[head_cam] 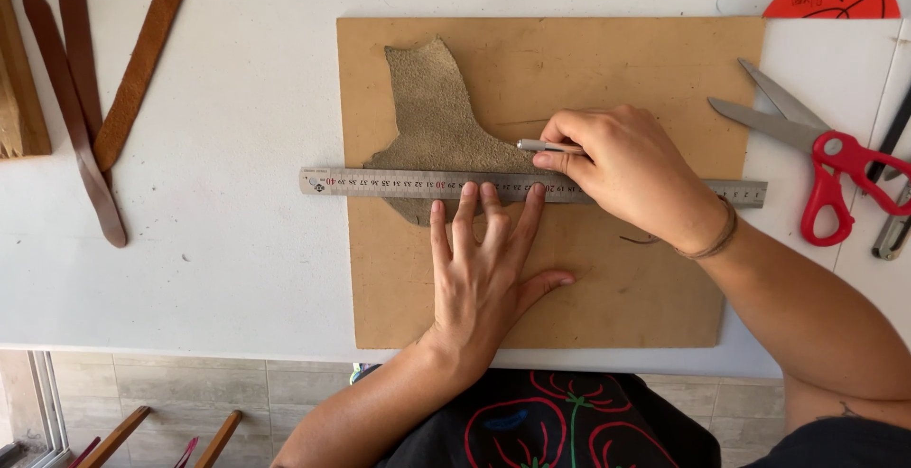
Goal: The person is sorting through leather scraps, using a ruler and a white pen to mark cutting lines, and then cutting the leather with scissors.
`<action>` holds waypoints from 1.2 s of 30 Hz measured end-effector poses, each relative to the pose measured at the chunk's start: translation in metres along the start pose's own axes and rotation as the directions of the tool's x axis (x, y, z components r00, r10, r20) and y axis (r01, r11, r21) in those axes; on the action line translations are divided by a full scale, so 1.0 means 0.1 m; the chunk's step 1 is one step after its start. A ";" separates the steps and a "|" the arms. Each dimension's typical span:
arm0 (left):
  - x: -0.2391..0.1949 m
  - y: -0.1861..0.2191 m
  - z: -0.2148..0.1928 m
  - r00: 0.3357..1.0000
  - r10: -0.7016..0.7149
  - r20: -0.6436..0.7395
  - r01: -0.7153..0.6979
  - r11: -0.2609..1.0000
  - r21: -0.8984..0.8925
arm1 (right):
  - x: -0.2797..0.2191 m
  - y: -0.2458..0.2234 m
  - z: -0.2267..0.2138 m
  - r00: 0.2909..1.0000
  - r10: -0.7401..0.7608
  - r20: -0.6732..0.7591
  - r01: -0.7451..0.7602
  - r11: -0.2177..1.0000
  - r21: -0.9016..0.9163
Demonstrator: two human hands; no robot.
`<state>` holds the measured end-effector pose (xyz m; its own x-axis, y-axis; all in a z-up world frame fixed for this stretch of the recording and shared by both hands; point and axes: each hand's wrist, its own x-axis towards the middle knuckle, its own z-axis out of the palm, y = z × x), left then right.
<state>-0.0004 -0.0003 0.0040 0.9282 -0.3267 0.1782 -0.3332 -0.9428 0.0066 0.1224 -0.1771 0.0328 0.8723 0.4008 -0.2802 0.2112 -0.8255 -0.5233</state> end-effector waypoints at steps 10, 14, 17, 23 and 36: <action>0.01 -0.01 -0.02 1.000 0.006 0.008 -0.006 1.000 0.019 | -0.04 -0.05 0.08 0.959 -0.187 -0.212 0.127 0.955 -0.268; 0.01 0.00 -0.01 1.000 -0.001 -0.002 0.001 1.000 -0.001 | -0.03 -0.06 -0.05 0.977 -0.190 -0.100 0.157 0.950 -0.269; 0.02 -0.01 -0.03 1.000 -0.007 -0.004 0.006 1.000 -0.023 | -0.11 -0.13 -0.25 0.901 -0.421 -0.101 0.386 0.887 -0.255; 0.02 -0.02 -0.03 1.000 -0.015 -0.006 0.015 0.999 -0.047 | -0.47 0.09 -0.53 0.834 -0.544 -0.092 0.420 0.734 -0.534; 0.06 -0.04 -0.06 1.000 -0.002 0.025 0.003 0.999 -0.044 | -0.60 0.24 -0.45 0.838 -0.545 0.036 0.444 0.642 -0.625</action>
<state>0.0054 0.0019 0.0107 0.9326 -0.3265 0.1540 -0.3374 -0.9400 0.0500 0.0947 -0.2387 0.0733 0.5997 0.7999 0.0221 0.7988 -0.6000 0.0429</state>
